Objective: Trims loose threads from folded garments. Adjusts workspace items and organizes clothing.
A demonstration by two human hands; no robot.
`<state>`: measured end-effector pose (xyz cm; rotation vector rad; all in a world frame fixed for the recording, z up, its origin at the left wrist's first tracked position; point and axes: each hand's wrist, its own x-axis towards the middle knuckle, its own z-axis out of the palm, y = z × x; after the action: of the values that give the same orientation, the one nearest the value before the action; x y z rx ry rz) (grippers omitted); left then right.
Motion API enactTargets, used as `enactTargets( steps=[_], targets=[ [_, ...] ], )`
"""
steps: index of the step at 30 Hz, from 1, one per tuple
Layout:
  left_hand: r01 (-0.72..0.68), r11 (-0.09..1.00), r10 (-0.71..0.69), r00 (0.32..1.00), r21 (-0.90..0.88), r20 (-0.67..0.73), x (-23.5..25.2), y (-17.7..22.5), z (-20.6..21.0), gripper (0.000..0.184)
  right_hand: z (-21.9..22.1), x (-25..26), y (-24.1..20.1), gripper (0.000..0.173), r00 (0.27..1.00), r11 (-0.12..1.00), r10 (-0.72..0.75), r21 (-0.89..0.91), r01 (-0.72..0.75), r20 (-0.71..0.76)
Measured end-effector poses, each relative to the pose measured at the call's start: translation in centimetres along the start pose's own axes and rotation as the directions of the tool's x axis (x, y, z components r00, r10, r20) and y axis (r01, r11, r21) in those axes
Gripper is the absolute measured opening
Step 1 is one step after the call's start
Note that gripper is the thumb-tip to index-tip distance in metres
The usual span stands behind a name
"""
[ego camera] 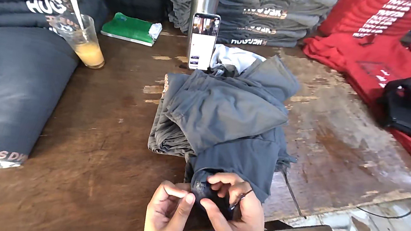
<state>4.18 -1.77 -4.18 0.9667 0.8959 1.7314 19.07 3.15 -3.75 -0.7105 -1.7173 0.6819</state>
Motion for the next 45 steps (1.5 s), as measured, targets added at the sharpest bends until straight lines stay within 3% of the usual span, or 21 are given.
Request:
enactTargets(
  steps=[5,9,11,12,14,16,18,20,23,26,27,29,32,37,41,45],
  targets=[
    [-0.028,0.996,0.027,0.999,0.085,0.019,0.1,0.2,0.0,0.012,0.3,0.6,-0.4,0.017,0.997,0.997,-0.078,0.005,0.078,-0.013],
    [-0.031,0.994,0.028,0.999,0.105,0.03,0.3,0.0,-0.2,0.011,-1.6,0.4,-2.0,0.009,0.957,0.929,-0.122,0.37,0.017,0.262],
    [-0.031,0.993,0.029,0.999,0.11,0.023,0.3,-0.3,-0.1,0.011,-2.5,0.3,-2.3,0.016,0.918,0.882,-0.155,0.47,-0.038,0.366],
    [-0.031,0.993,0.029,0.999,0.118,0.023,0.4,-0.3,0.0,0.012,-2.7,0.1,-2.1,0.019,0.923,0.913,-0.14,0.407,-0.02,0.358],
    [-0.03,0.991,0.028,0.999,0.129,0.023,0.4,-0.3,0.1,0.014,-2.9,-0.1,-1.0,0.026,0.969,0.998,-0.056,0.048,0.046,0.242],
    [-0.049,0.986,0.042,0.998,0.158,0.044,0.4,0.0,0.0,0.015,-2.8,0.2,0.9,0.033,0.996,0.933,-0.003,-0.357,0.034,0.085],
    [-0.097,0.974,0.081,0.993,0.205,0.085,0.4,0.1,-0.5,0.017,-3.0,0.6,2.3,0.023,0.999,0.838,0.017,-0.545,0.003,0.031],
    [-0.153,0.954,0.122,0.984,0.259,0.132,0.4,0.1,-1.2,0.017,-3.9,0.7,2.8,0.015,0.998,0.889,0.039,-0.457,-0.015,0.043],
    [-0.263,0.877,0.186,0.957,0.401,0.223,0.6,0.2,-2.4,0.013,-5.4,0.4,2.9,0.022,0.997,0.995,0.051,-0.085,-0.047,0.051],
    [-0.373,0.749,0.166,0.906,0.547,0.391,1.1,1.0,-3.1,0.005,-6.8,0.2,2.2,0.023,0.996,0.979,0.046,0.192,-0.061,0.083],
    [-0.412,0.692,0.133,0.88,0.593,0.456,1.2,1.3,-3.3,0.003,-7.2,0.1,2.0,0.02,0.994,0.981,0.049,0.18,-0.065,0.096],
    [-0.465,0.594,0.057,0.838,0.656,0.543,1.6,1.6,-3.5,0.006,-7.7,-0.4,1.8,0.009,0.985,0.995,0.075,-0.081,-0.063,0.153],
    [-0.481,0.554,-0.001,0.816,0.68,0.578,1.8,1.8,-3.7,0.009,-7.3,-1.1,1.7,0.016,0.954,0.909,0.14,-0.417,-0.017,0.265],
    [-0.448,0.595,-0.011,0.826,0.668,0.564,1.8,2.3,-4.2,0.007,-6.2,-1.8,1.6,0.053,0.929,0.808,0.102,-0.574,0.131,0.356],
    [-0.406,0.566,0.025,0.878,0.717,0.478,1.7,3.3,-2.9,0.012,-6.0,-1.3,0.3,0.058,0.894,0.752,0.18,-0.643,0.144,0.411],
    [-0.387,0.617,0.093,0.901,0.686,0.424,1.7,3.3,-2.1,0.012,-5.7,-1.2,-0.4,0.053,0.878,0.702,0.225,-0.695,0.155,0.422]
  ],
)
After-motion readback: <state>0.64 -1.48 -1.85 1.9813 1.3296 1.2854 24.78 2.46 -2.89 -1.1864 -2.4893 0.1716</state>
